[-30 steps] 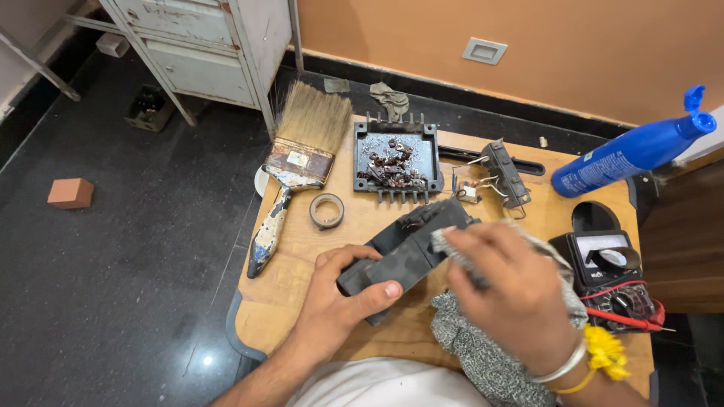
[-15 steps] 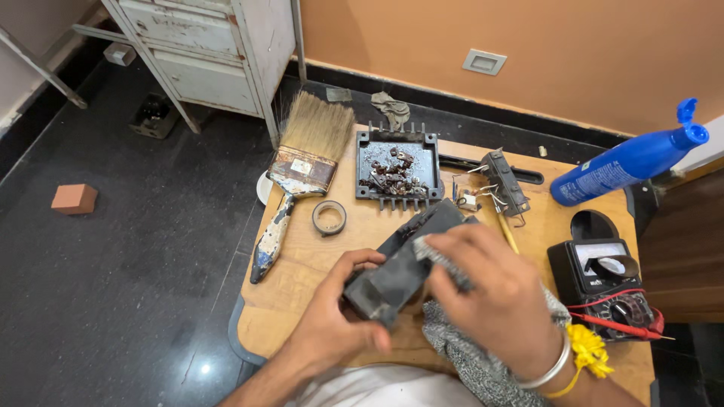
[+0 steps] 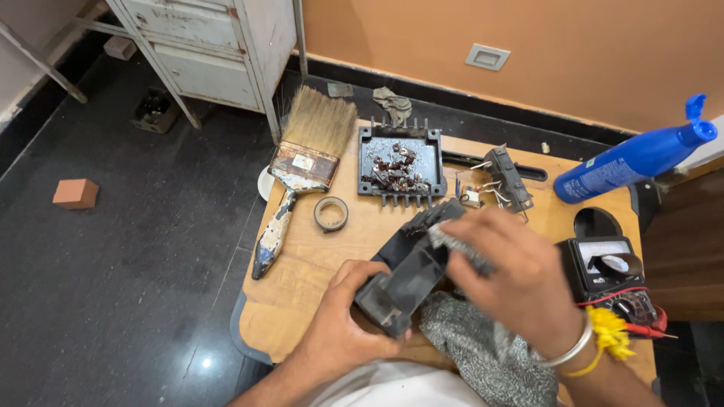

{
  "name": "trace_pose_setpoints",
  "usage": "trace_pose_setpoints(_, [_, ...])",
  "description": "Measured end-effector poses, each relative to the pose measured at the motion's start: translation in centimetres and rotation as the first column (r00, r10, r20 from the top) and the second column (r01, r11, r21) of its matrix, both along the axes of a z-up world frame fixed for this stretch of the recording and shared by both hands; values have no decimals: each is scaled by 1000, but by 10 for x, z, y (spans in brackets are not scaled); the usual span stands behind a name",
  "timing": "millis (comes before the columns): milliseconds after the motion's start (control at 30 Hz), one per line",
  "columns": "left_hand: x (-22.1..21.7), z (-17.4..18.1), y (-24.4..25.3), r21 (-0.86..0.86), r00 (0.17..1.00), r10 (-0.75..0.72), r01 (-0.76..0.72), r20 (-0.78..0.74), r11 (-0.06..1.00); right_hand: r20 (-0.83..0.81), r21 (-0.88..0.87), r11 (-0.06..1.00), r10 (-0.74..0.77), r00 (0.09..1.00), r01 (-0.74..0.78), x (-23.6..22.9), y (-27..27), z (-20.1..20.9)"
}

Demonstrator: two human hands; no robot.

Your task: The person cleans a black electrical component box and its internal wiring terminals using a cloth and a blue bottle of liquid.

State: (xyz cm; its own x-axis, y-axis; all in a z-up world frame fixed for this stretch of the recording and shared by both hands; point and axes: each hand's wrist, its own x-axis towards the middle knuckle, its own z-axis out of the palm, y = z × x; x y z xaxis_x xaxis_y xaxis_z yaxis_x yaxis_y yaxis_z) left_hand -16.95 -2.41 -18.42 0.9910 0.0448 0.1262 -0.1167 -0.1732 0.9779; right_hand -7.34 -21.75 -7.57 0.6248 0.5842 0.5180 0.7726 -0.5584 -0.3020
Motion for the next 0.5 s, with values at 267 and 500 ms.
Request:
trace_pose_setpoints(267, [2, 6, 3, 97, 999, -16, 13, 29, 995, 58, -105, 925, 372, 926, -365, -16, 0, -14])
trace_pose_setpoints(500, [4, 8, 3, 18, 998, -8, 9, -62, 1000, 122, -34, 999, -4, 992, 9, 13, -7, -11])
